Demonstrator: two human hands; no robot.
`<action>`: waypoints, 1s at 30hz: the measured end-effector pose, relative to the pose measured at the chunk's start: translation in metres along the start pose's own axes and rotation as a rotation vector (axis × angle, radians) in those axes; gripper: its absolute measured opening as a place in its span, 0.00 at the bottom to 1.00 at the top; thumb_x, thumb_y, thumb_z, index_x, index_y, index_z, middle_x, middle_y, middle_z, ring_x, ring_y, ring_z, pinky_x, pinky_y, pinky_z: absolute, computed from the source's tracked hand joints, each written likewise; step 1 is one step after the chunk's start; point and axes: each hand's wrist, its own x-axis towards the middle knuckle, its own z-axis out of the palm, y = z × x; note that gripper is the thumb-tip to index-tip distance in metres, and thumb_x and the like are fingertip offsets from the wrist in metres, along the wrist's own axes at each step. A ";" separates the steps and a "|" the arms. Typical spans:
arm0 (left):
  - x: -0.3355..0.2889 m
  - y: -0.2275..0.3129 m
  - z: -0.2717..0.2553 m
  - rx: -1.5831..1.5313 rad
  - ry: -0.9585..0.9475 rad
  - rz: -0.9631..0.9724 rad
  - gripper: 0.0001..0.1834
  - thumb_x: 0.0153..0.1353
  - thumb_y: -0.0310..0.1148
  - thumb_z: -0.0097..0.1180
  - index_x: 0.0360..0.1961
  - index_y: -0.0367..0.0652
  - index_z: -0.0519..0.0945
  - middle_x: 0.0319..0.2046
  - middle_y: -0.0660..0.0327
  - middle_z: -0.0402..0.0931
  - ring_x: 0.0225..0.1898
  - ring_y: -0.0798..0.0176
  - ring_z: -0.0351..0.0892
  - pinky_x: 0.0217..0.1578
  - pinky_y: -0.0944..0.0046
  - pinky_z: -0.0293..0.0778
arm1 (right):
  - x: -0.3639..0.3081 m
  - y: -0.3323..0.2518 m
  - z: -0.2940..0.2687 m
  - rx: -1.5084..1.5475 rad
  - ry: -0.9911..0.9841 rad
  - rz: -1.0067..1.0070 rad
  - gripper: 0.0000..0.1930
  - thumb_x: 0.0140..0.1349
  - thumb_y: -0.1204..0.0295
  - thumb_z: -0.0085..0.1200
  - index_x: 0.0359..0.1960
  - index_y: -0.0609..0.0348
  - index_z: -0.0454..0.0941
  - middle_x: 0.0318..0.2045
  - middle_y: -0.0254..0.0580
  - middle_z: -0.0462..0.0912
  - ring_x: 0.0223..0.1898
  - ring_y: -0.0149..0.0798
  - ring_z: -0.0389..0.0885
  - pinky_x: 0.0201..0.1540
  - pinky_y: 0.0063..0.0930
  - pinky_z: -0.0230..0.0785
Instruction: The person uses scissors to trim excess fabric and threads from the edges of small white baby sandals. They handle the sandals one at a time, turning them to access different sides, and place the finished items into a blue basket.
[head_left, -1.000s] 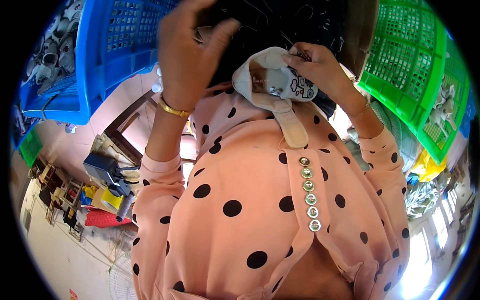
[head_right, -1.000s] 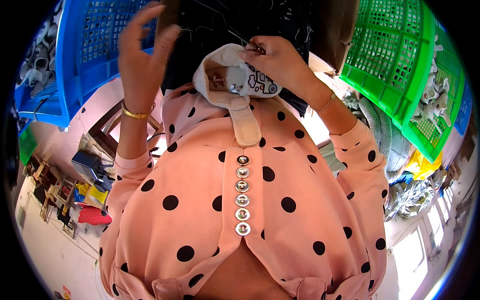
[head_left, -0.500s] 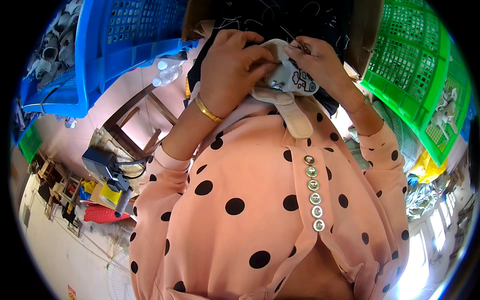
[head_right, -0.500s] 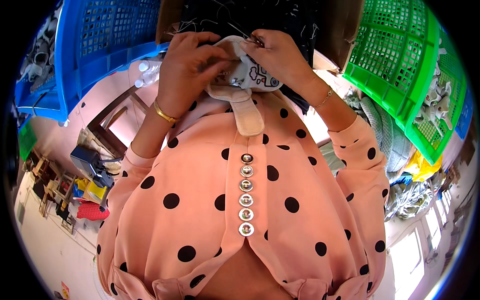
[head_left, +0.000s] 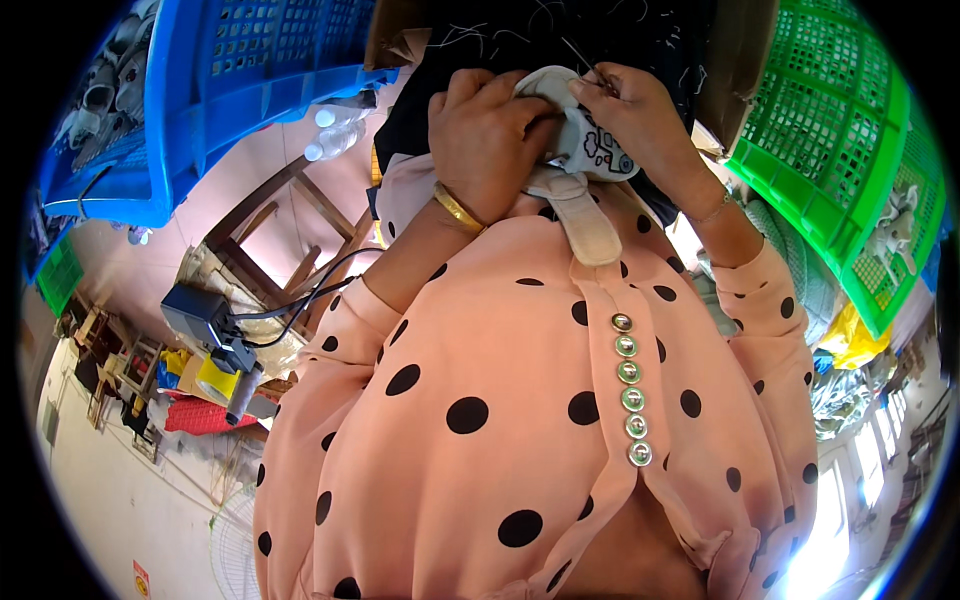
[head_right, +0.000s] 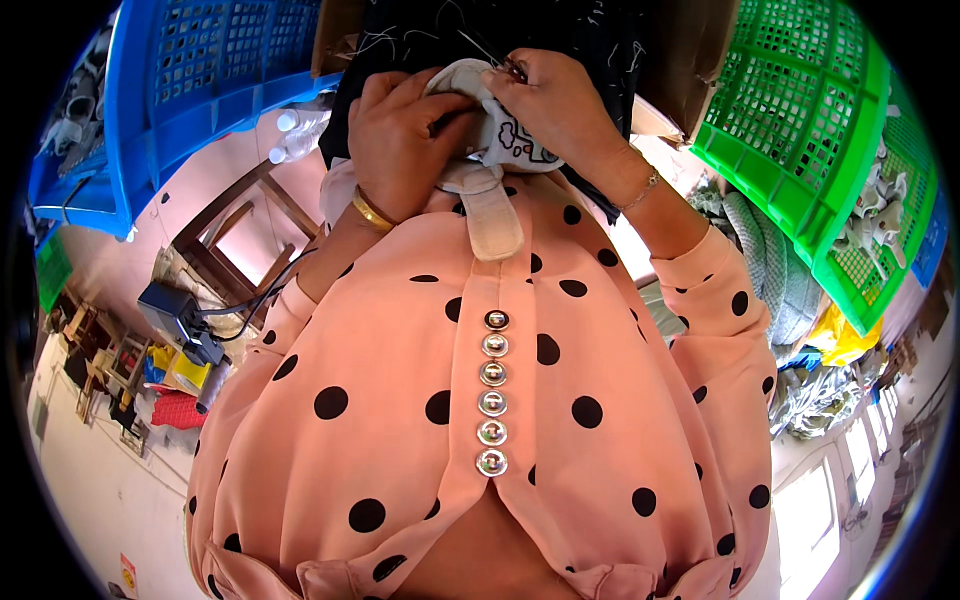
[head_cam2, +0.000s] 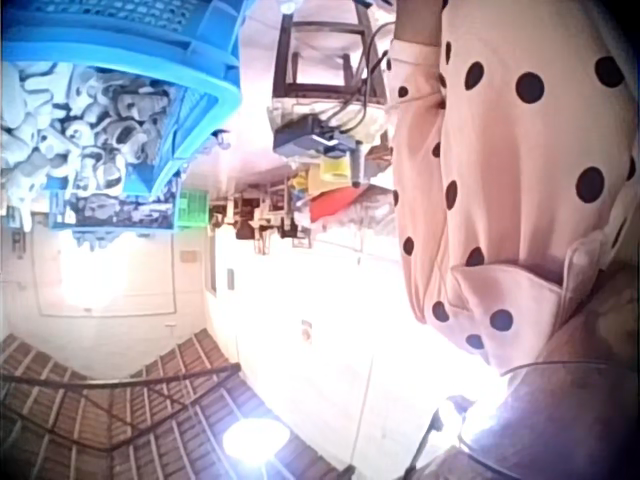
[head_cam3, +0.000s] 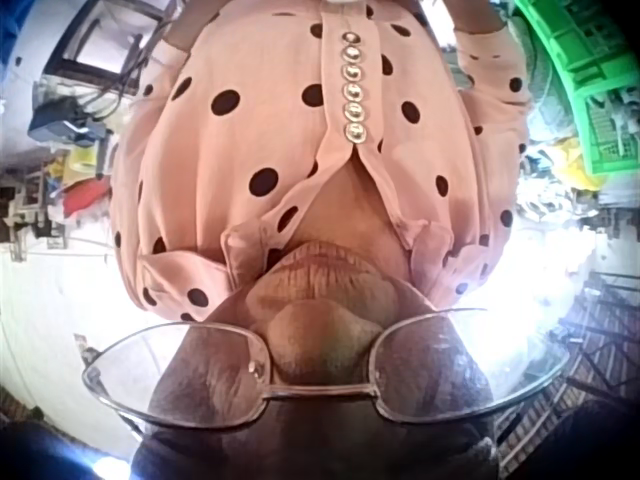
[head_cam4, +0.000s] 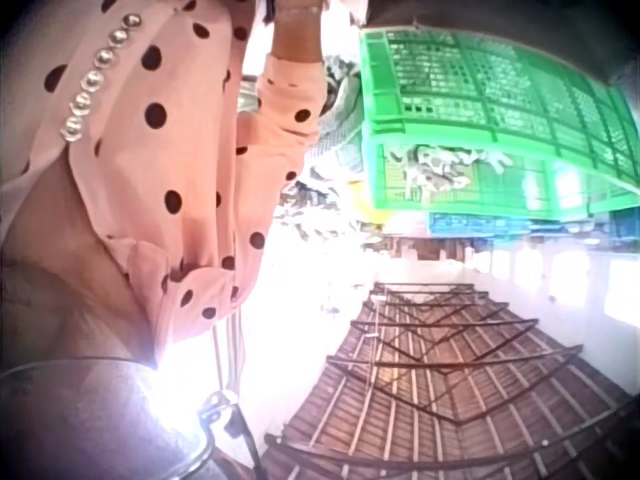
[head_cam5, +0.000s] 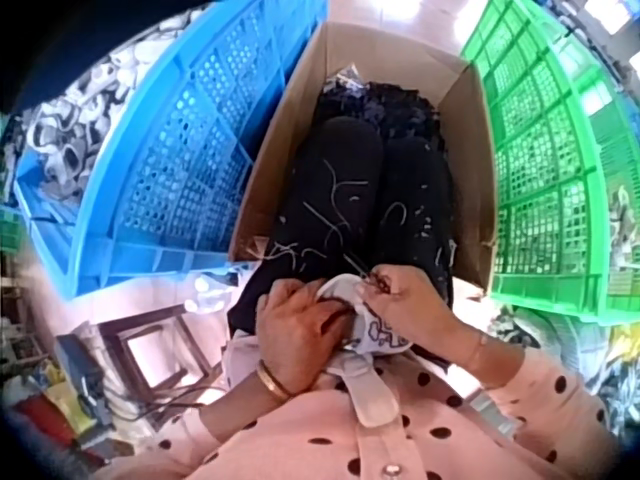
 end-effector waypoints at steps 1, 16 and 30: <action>0.001 0.000 0.003 -0.003 0.016 -0.001 0.08 0.40 0.37 0.68 0.25 0.53 0.86 0.37 0.72 0.81 0.42 0.64 0.72 0.40 0.60 0.63 | 0.000 0.001 0.000 0.009 0.005 -0.005 0.16 0.61 0.63 0.55 0.27 0.69 0.75 0.16 0.44 0.72 0.17 0.30 0.71 0.24 0.25 0.67; 0.001 -0.016 -0.024 -0.477 -0.148 -0.095 0.06 0.46 0.33 0.65 0.27 0.47 0.84 0.40 0.63 0.82 0.43 0.58 0.73 0.43 0.61 0.69 | -0.004 -0.009 -0.006 -0.002 -0.093 -0.046 0.17 0.63 0.62 0.54 0.30 0.69 0.75 0.17 0.39 0.73 0.19 0.25 0.71 0.25 0.22 0.67; 0.033 -0.010 -0.057 -0.321 -0.223 0.021 0.17 0.48 0.33 0.67 0.42 0.51 0.83 0.35 0.61 0.80 0.39 0.57 0.75 0.39 0.62 0.71 | -0.016 -0.019 -0.012 0.010 -0.121 -0.066 0.15 0.63 0.64 0.56 0.30 0.67 0.73 0.18 0.33 0.67 0.22 0.23 0.61 0.25 0.20 0.60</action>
